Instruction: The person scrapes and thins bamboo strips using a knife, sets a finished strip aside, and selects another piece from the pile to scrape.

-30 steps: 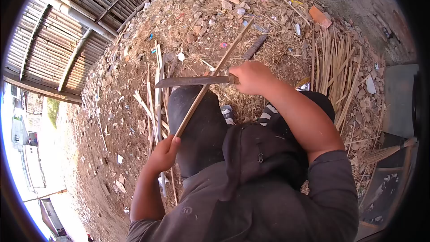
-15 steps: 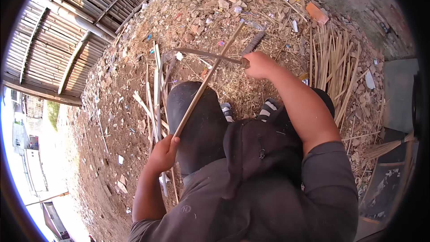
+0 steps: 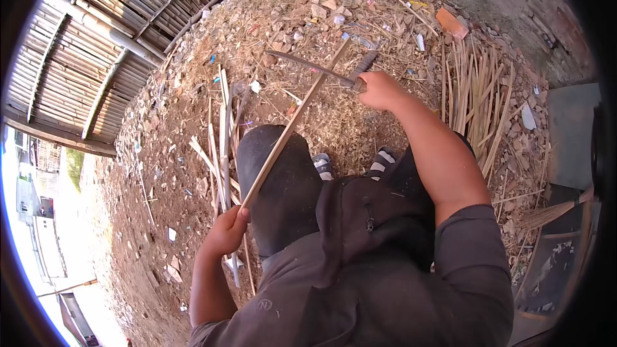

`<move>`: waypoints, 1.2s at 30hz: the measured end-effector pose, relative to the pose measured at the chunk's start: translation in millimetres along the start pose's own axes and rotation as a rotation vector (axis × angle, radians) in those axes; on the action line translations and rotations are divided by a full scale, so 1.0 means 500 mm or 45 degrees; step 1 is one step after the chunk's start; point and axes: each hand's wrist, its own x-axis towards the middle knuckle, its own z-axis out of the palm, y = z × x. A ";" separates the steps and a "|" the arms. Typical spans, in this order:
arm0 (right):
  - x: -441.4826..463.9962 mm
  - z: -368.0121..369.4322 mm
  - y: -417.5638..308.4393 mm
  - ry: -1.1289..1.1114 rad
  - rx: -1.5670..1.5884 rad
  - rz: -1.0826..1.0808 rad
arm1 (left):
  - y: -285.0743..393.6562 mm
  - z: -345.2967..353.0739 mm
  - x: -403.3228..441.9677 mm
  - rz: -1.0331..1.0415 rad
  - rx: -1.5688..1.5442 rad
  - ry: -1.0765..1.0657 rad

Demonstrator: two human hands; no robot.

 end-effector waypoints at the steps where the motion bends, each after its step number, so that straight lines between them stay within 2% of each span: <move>1: -0.006 0.003 -0.011 0.024 -0.022 -0.096 | -0.004 -0.005 0.002 -0.045 -0.075 -0.048; 3: -0.033 0.030 -0.046 0.074 -0.061 -0.275 | -0.014 -0.012 0.009 -0.072 -0.197 -0.130; 4: -0.051 0.036 -0.078 0.043 -0.207 -0.344 | -0.020 -0.014 0.011 -0.091 -0.258 -0.179; 7: -0.038 0.051 -0.064 -0.114 -0.128 -0.356 | -0.031 -0.018 0.022 -0.089 -0.419 -0.285; 8: -0.001 0.073 -0.024 -0.048 0.003 -0.294 | -0.035 -0.014 0.027 -0.112 -0.438 -0.288; 11: -0.004 0.037 -0.044 -0.157 -0.131 -0.189 | -0.005 -0.032 0.027 -0.227 -0.472 -0.342; 13: -0.017 0.041 -0.056 -0.098 -0.203 -0.306 | -0.018 -0.032 0.026 -0.225 -0.537 -0.374; 16: -0.072 0.018 -0.117 -0.112 -0.387 -0.441 | -0.017 -0.034 0.023 -0.147 -0.432 -0.369; 19: 0.015 0.020 0.028 -0.011 -0.010 0.016 | -0.017 -0.025 0.018 -0.070 -0.295 -0.282; 22: 0.008 -0.007 0.030 0.043 -0.019 -0.020 | -0.020 -0.029 0.011 -0.191 -0.415 -0.316; 25: -0.034 0.012 -0.034 0.107 -0.214 -0.280 | -0.027 -0.036 0.023 -0.191 -0.462 -0.386; 28: -0.068 0.003 -0.093 -0.073 -0.442 -0.449 | -0.029 -0.037 0.024 -0.165 -0.479 -0.380; 31: 0.015 0.025 0.039 0.075 0.162 -0.040 | -0.031 -0.034 0.020 -0.177 -0.444 -0.356; 32: 0.030 0.022 0.059 0.035 -0.022 -0.087 | -0.031 -0.035 0.024 -0.180 -0.430 -0.341; 35: -0.020 -0.025 -0.019 0.067 -0.129 -0.058 | -0.046 -0.046 0.024 -0.229 -0.535 -0.406; 36: -0.027 -0.017 -0.036 0.088 -0.162 -0.149 | -0.051 -0.045 0.028 -0.213 -0.562 -0.415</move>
